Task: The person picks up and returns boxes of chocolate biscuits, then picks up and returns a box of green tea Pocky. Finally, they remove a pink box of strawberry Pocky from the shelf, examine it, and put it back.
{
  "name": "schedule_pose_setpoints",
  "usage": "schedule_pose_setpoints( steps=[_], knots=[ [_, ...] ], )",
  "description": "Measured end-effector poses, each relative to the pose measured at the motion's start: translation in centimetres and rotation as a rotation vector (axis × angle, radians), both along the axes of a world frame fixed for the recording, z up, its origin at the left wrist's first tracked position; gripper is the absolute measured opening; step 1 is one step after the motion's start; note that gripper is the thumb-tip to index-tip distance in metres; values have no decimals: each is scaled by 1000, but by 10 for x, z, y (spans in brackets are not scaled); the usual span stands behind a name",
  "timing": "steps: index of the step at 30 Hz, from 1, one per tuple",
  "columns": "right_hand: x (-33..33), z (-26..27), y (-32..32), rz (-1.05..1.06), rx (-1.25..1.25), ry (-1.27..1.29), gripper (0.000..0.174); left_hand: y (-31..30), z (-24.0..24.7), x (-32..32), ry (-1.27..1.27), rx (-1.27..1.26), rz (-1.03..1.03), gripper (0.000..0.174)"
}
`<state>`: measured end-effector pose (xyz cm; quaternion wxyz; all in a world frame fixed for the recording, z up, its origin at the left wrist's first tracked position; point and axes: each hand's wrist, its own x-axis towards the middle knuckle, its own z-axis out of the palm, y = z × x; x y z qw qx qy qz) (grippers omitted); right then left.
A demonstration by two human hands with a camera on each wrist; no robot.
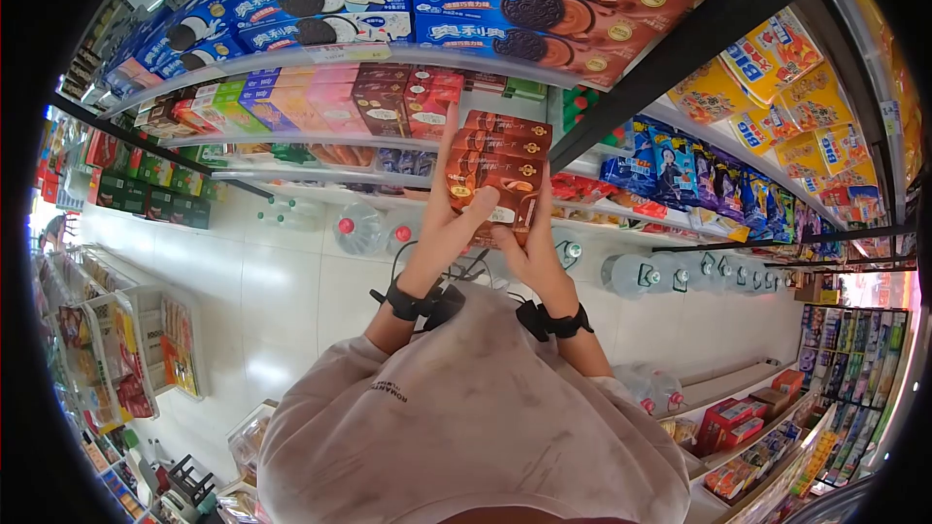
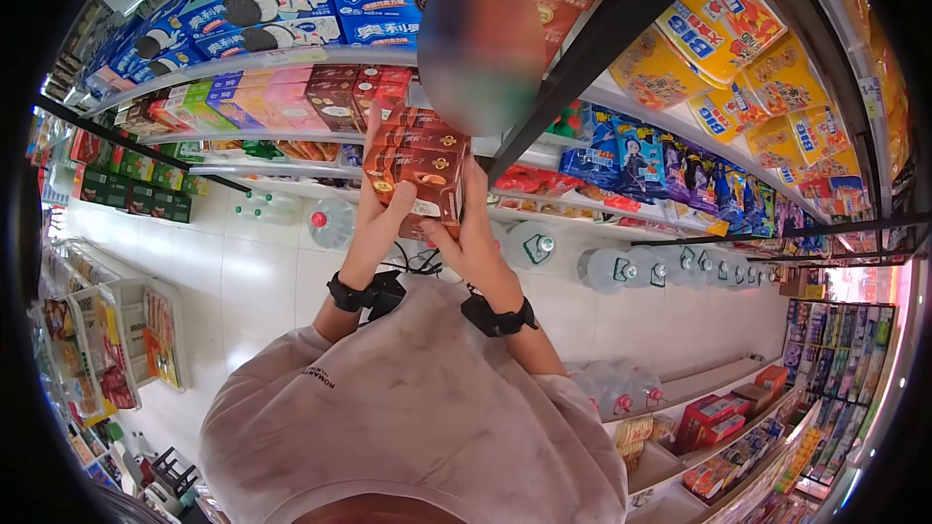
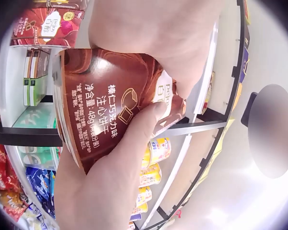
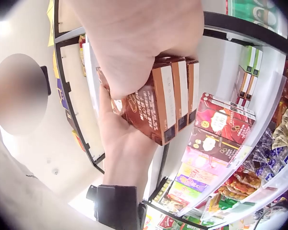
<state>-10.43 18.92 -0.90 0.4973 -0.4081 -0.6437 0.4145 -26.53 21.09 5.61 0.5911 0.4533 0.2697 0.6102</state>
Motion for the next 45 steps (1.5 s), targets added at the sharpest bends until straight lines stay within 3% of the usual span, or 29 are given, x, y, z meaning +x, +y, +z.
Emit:
schedule_pose_setpoints(
  steps=[2, 5, 8, 9, 12, 13, 16, 19, 22, 23, 26, 27, 31, 34, 45],
  knots=[
    [1, 2, 1, 7, 30, -30, 99, 4, -7, 1, 14, -3, 19, 91],
    [-7, 26, 0, -24, -31, 152, 105, 6, -9, 0, 21, -37, 14, 89],
    [13, 47, 7, 62, -103, -28, 116, 10, -18, -5, 157, 38, 10, 88],
    [20, 47, 9, 40, -46, -216, 123, 13, -26, -4, 257, 87, 61, 89],
    [31, 54, 13, 56, -213, -34, 115, 17, -35, -12, 670, 345, 61, 95],
    [36, 46, 15, 56, -219, -88, 100, 17, -37, -8, 646, 351, 83, 90],
    [32, 46, 16, 13, -275, -17, 88, 22, -35, -9, 682, 321, 71, 95],
    [28, 42, 29, -64, -148, -118, 83, 32, -20, -15, 734, 304, 85, 102],
    [17, 51, 39, -241, 8, -276, 81, 41, -20, -25, 790, 367, 222, 104],
    [12, 56, 42, -293, 19, -291, 82, 42, -18, -27, 779, 415, 335, 79],
    [12, 14, 72, -350, 162, -291, 81, 48, -24, -39, 628, 323, 416, 51],
    [8, 12, 76, -358, 162, -237, 81, 48, -23, -41, 580, 287, 473, 28],
    [7, -30, 103, -434, 267, -365, 85, 52, -33, -56, 536, 217, 515, 21],
    [10, -51, 120, -428, 214, -404, 91, 49, -34, -61, 552, 182, 513, 20],
    [17, -52, 152, -179, 24, -132, 96, 35, -48, -66, 600, 101, 465, 20]
  ],
)
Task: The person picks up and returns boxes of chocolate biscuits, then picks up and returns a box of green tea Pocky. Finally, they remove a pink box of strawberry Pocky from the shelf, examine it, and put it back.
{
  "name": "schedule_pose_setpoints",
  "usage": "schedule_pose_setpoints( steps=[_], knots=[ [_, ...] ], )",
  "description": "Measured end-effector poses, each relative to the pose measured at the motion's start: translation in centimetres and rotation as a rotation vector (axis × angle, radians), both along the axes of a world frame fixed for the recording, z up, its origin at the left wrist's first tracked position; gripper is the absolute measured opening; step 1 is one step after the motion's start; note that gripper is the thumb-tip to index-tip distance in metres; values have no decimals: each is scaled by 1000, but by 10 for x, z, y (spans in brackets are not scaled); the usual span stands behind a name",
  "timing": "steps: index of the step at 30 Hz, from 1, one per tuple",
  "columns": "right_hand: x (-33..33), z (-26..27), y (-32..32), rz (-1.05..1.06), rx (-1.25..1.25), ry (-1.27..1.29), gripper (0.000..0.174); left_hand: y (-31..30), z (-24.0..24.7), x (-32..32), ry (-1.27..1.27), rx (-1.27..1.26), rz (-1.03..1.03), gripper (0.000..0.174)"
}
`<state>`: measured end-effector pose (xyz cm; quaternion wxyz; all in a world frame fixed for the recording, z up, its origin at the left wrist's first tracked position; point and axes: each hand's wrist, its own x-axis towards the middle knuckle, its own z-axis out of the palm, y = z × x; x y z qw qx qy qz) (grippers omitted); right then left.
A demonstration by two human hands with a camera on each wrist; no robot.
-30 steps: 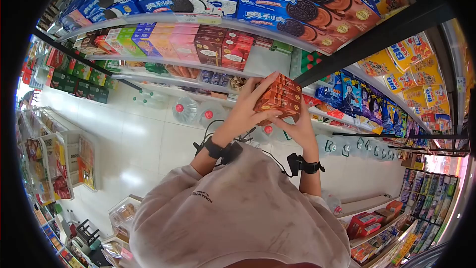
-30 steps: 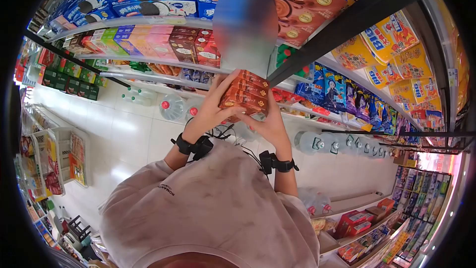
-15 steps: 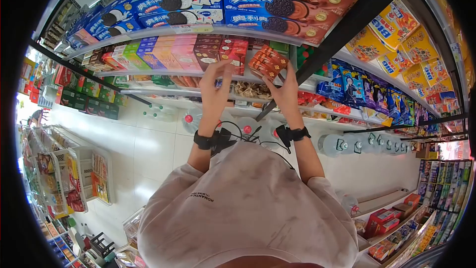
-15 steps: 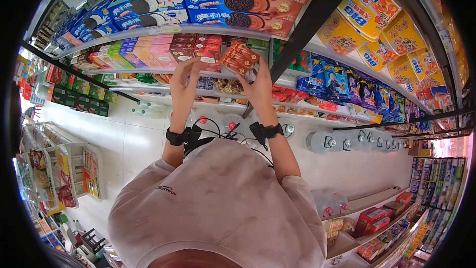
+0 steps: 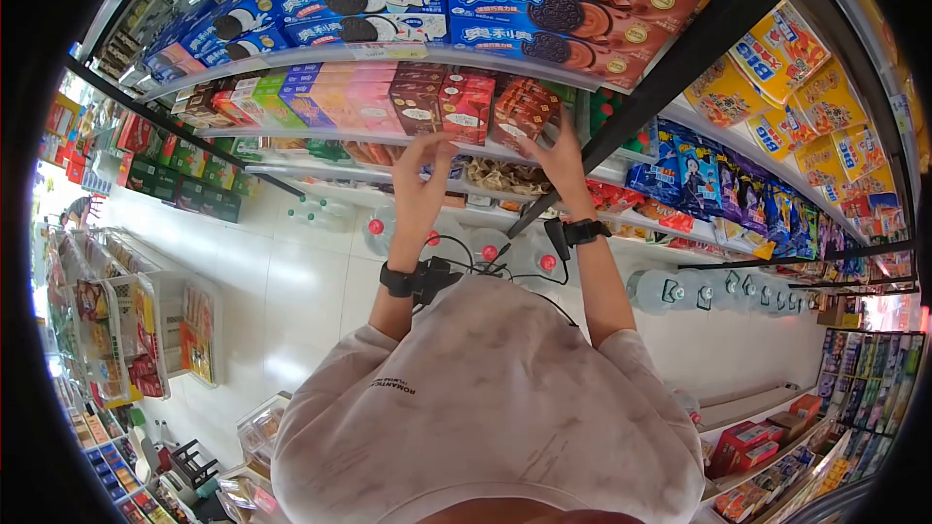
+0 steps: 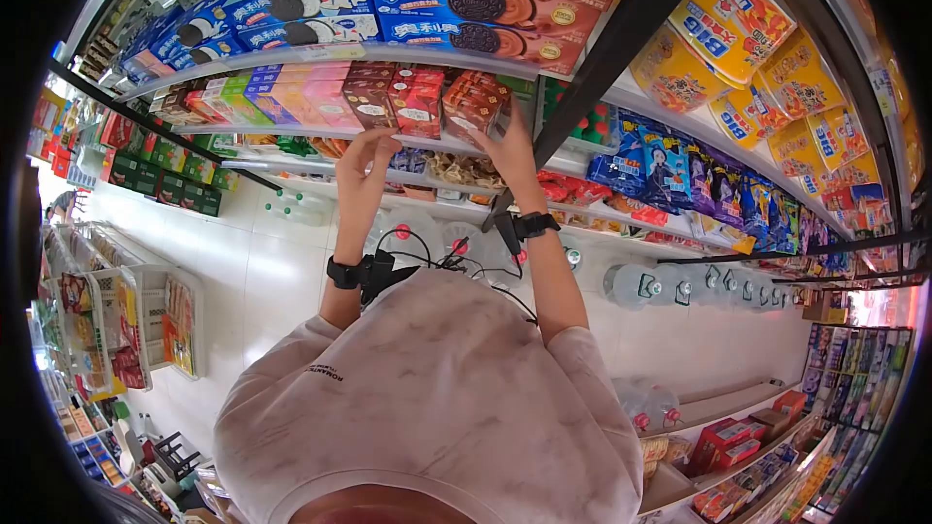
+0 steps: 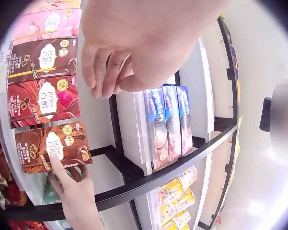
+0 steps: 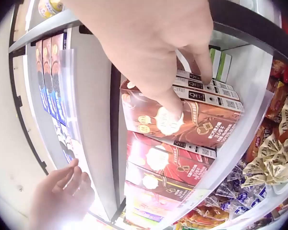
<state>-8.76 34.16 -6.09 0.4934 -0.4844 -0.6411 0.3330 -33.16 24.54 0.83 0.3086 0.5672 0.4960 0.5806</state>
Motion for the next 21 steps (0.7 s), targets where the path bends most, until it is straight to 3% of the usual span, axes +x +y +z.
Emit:
schedule_pose_setpoints(
  steps=[10, 21],
  knots=[
    [3, 8, 19, 66, -85, -65, 99, -3, -15, -2, -28, -44, 15, 21],
    [8, -8, 30, 161, -141, 62, 103, -3, -22, -11, -27, -60, 9, 22]
  ],
)
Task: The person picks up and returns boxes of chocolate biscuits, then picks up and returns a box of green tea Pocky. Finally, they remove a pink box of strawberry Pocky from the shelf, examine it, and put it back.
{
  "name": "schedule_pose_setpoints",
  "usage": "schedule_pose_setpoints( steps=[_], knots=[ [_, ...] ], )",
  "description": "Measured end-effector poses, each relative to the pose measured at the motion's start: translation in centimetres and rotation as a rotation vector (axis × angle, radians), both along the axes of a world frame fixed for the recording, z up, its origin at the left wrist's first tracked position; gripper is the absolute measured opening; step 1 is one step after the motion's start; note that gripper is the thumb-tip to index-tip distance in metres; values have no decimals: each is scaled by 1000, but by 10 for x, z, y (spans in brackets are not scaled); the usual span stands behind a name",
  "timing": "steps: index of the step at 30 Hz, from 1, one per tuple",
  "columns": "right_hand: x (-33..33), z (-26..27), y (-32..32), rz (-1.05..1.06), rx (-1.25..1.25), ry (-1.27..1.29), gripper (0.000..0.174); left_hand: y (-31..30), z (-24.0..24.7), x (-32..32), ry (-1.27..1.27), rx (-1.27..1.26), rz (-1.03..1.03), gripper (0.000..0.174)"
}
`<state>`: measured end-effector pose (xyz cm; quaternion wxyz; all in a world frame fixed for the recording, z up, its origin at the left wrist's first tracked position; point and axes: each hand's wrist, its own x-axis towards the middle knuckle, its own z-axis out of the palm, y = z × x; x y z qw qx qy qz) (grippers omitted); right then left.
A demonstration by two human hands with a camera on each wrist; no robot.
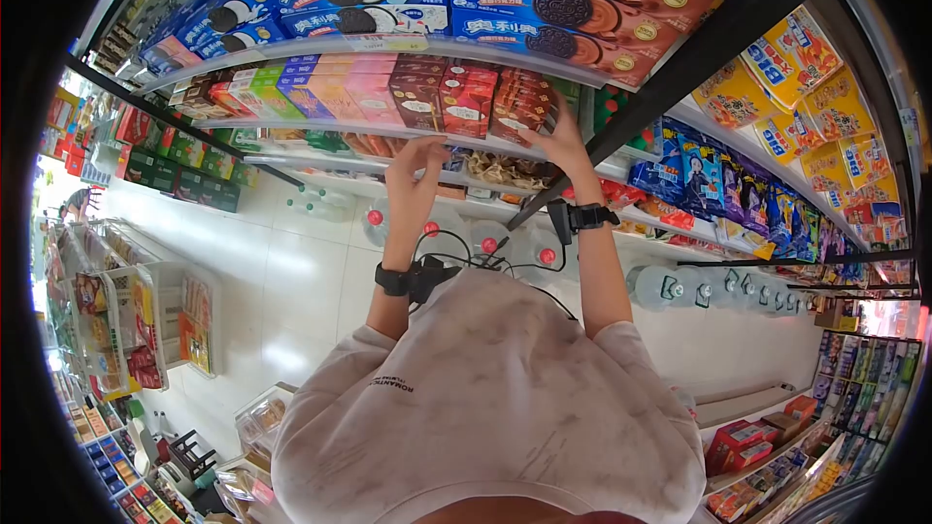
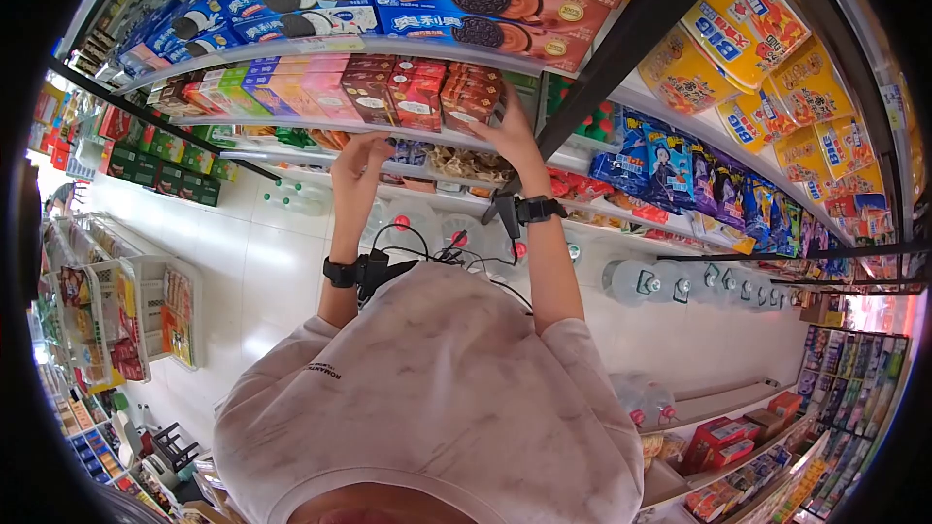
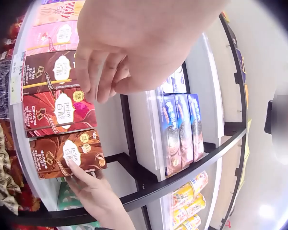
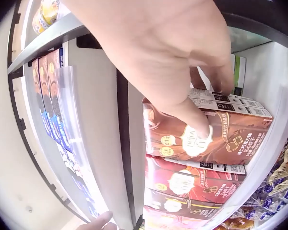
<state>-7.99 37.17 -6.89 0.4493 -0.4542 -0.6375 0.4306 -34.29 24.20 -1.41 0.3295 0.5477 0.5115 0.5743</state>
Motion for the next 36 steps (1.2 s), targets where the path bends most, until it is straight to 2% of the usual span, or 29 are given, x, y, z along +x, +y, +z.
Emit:
schedule_pose_setpoints(
  steps=[4, 7, 10, 16, 17, 20, 24, 25, 29, 36],
  knots=[
    [2, 8, 5, 5, 33, -134, 110, -1, 1, -2, 10, -56, 5, 21],
    [-4, 24, 2, 3, 81, -132, 115, -2, 2, -4, -10, -70, 14, 21],
    [-9, 50, -4, -12, 220, -313, 114, -2, -5, -9, -48, -84, 23, 21],
    [-15, 88, -2, 24, 279, -616, 113, -8, -5, -11, -49, -19, 67, 20],
    [-16, 93, -1, 29, 372, -694, 116, -10, -6, -11, -81, -24, 73, 20],
    [-12, 88, 17, 120, 399, -756, 118, -14, -7, -14, -144, -55, 88, 22],
    [-8, 89, 41, 171, 167, -910, 122, -18, -12, -19, -130, -88, 105, 21],
    [-6, 90, 46, 181, 108, -867, 119, -19, -15, -19, -124, -84, 112, 21],
    [-8, 92, 47, 202, 202, -851, 112, -20, -17, -22, -147, -91, 126, 21],
    [-6, 91, 45, 224, 180, -865, 109, -19, -16, -23, -161, -120, 128, 21]
  ],
)
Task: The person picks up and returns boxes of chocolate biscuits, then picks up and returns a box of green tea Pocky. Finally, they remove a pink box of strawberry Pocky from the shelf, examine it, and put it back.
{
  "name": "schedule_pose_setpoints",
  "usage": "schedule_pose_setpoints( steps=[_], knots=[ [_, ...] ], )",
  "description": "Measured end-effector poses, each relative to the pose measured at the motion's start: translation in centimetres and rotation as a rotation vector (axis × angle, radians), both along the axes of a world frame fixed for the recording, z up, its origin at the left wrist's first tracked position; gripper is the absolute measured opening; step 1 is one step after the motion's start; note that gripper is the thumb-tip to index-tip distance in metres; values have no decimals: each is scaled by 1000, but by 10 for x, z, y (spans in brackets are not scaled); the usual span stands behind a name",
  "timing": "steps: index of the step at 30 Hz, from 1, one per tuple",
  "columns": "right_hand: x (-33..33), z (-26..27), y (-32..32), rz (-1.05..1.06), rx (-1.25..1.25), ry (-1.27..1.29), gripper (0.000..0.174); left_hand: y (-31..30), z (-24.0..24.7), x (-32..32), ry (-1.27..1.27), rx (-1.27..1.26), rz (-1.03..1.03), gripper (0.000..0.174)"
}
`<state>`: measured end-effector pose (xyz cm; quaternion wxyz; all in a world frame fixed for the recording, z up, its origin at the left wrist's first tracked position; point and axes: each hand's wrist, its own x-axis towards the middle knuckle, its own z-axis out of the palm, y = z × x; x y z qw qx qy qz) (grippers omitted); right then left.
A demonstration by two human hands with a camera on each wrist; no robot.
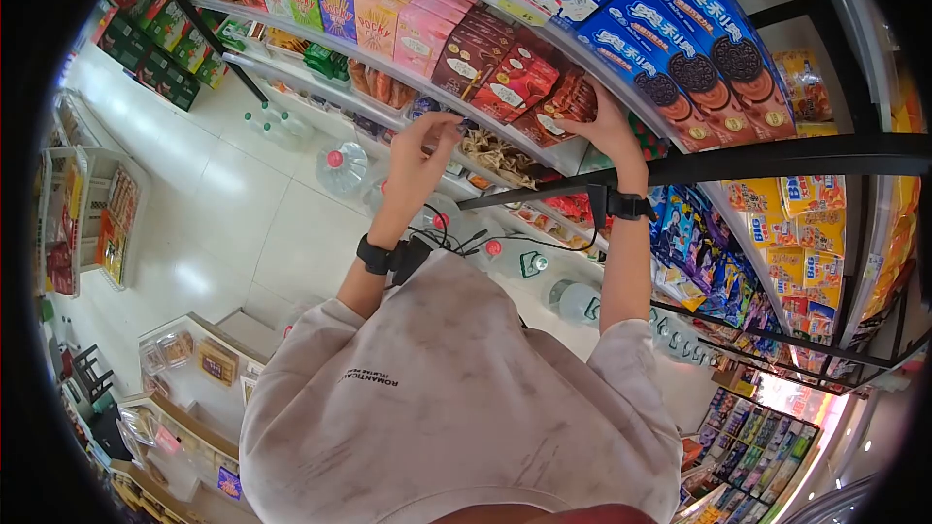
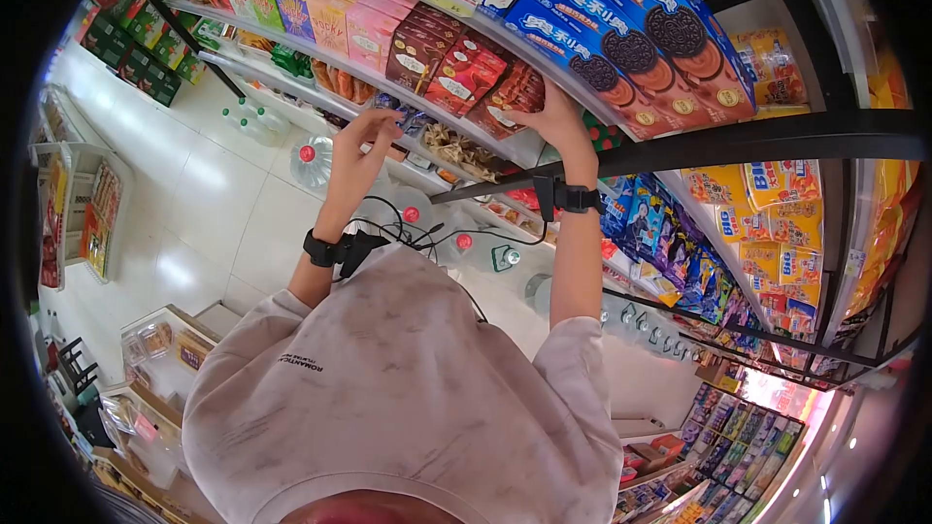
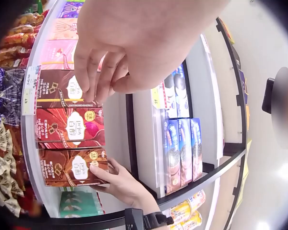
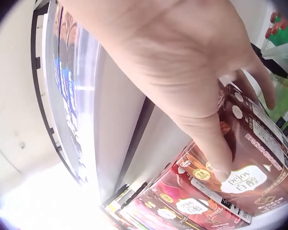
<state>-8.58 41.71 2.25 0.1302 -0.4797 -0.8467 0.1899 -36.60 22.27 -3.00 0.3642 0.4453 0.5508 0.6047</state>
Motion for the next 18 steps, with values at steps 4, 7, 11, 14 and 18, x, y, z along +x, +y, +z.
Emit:
schedule_pose_setpoints(
  steps=[4, 7, 11, 14, 18],
  knots=[
    [0, 0, -2, 2, -31, 14, 105, -2, 6, -2, 10, -42, -15, 21],
    [-3, 1, -5, 24, 3, 28, 104, 1, 1, 0, 57, 26, 10, 21],
    [-8, 4, -6, 7, -21, 52, 102, 1, 3, 1, 46, -16, -13, 21],
    [-10, 6, -7, 6, -11, 31, 103, 1, 6, 0, 30, -36, -32, 21],
    [-9, 3, -6, 8, -37, 41, 104, 2, 0, 3, 30, -1, -16, 21]
  ],
)
